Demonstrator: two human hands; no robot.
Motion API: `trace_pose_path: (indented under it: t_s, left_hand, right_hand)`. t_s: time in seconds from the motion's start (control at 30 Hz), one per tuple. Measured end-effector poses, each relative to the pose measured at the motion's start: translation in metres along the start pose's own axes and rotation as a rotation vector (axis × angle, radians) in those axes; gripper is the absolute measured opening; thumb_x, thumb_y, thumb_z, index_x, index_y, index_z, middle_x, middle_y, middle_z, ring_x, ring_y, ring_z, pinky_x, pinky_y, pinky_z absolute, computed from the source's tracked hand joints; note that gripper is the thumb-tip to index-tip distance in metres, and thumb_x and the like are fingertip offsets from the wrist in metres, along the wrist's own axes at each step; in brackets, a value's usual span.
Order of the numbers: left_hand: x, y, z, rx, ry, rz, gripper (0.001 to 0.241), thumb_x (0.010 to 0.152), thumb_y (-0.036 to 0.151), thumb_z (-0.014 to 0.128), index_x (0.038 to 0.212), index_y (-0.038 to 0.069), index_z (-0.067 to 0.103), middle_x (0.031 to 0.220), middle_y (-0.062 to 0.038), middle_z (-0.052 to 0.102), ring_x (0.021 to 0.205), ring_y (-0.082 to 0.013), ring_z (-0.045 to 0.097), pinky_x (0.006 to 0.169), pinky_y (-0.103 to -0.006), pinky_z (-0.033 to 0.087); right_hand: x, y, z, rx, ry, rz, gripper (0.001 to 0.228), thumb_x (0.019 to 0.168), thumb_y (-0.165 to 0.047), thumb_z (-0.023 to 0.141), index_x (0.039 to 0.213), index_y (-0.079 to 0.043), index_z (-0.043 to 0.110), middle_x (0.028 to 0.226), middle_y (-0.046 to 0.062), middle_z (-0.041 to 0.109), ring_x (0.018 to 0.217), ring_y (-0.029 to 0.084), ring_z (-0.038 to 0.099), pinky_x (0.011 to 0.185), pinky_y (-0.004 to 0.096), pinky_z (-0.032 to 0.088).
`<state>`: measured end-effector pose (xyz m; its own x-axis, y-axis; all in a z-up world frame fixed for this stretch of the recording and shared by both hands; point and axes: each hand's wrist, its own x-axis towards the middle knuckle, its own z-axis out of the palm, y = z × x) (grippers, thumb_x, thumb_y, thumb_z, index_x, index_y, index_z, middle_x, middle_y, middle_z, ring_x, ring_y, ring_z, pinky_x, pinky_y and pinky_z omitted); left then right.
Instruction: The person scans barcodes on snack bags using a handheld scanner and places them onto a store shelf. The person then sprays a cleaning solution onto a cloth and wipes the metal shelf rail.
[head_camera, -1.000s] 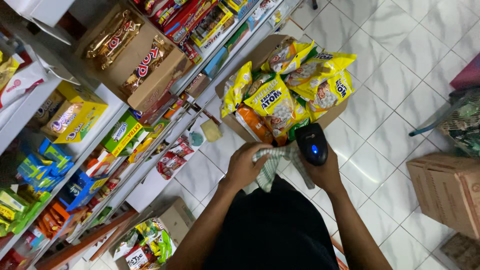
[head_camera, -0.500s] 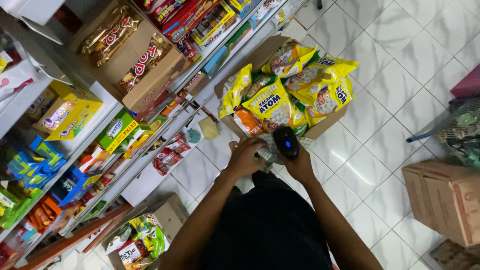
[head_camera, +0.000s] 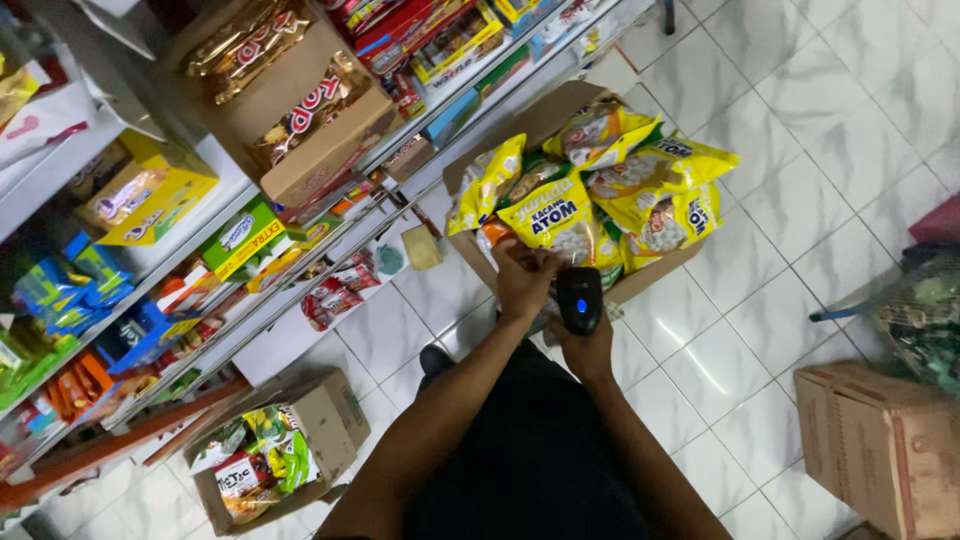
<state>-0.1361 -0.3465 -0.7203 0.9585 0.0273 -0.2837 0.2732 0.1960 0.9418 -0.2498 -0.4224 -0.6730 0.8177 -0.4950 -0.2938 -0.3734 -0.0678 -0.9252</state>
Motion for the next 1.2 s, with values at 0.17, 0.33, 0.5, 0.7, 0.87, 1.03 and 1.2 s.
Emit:
trace_pose_path:
  t_s: [0.17,0.33,0.5,0.7,0.87,1.03,1.2]
  left_hand:
    - [-0.004,0.043,-0.003,0.233,-0.125,-0.037,0.044,0.081,0.008,0.087,0.117,-0.001,0.063,0.099,-0.005,0.073,0.088,-0.0152,0.068,0.081,-0.0312,0.057]
    - [-0.023,0.078,-0.01,0.261,-0.221,0.132,0.046,0.083,0.011,0.085,0.121,0.001,0.061,0.11,-0.005,0.065,0.098,-0.015,0.065,0.085,-0.0309,0.055]
    - [-0.045,0.108,-0.038,0.135,-0.332,0.026,0.052,0.089,0.01,0.075,0.133,0.006,0.047,0.111,-0.004,0.066,0.097,-0.0118,0.064,0.083,-0.0282,0.055]
    - [-0.057,0.135,-0.073,0.444,-0.503,0.036,0.047,0.094,0.006,0.073,0.133,0.005,0.047,0.101,-0.004,0.069,0.092,-0.0125,0.068,0.082,-0.0294,0.056]
    - [-0.025,0.153,-0.122,0.379,-0.527,0.054,0.057,0.095,-0.001,0.068,0.148,0.005,0.046,0.109,-0.004,0.066,0.09,-0.0138,0.06,0.078,-0.0314,0.054]
    - [-0.039,0.164,-0.166,0.162,-0.477,-0.053,0.081,0.087,0.001,0.066,0.158,0.011,0.029,0.12,-0.004,0.06,0.104,-0.0114,0.059,0.087,-0.0284,0.053]
    - [-0.072,0.155,-0.183,0.395,-0.551,0.04,0.081,0.086,0.006,0.077,0.156,0.008,0.037,0.137,-0.008,0.062,0.119,-0.0168,0.06,0.103,-0.0328,0.05]
  right_hand:
    - [0.003,0.03,-0.031,0.091,-0.018,0.139,0.028,0.084,0.001,0.081,0.108,0.005,0.067,0.089,0.009,0.066,0.074,0.02,0.062,0.065,0.034,0.052]
    - [-0.005,-0.01,-0.069,0.316,0.017,-0.031,0.043,0.08,0.003,0.072,0.122,-0.002,0.063,0.109,0.003,0.068,0.094,0.013,0.066,0.08,0.027,0.055]
    - [-0.007,-0.056,-0.078,-0.355,0.231,-0.368,0.036,0.09,0.005,0.076,0.124,0.002,0.064,0.111,0.008,0.066,0.099,0.018,0.062,0.089,0.03,0.05]
    - [0.02,-0.097,0.002,0.076,0.163,-0.23,0.034,0.089,-0.011,0.086,0.111,0.001,0.064,0.097,0.004,0.067,0.084,0.013,0.06,0.076,0.028,0.052]
    - [-0.002,-0.118,0.05,0.037,-0.042,-0.554,0.057,0.081,-0.011,0.085,0.127,0.003,0.053,0.107,0.007,0.066,0.094,0.015,0.064,0.083,0.031,0.055]
    - [0.0,-0.123,0.061,-0.075,-0.175,-0.649,0.055,0.077,-0.01,0.085,0.124,0.001,0.058,0.109,0.013,0.068,0.096,0.025,0.07,0.086,0.035,0.056]
    - [-0.011,-0.117,0.094,-0.126,-0.07,-0.654,0.065,0.076,-0.018,0.088,0.127,0.005,0.054,0.118,0.022,0.064,0.104,0.04,0.065,0.092,0.044,0.054]
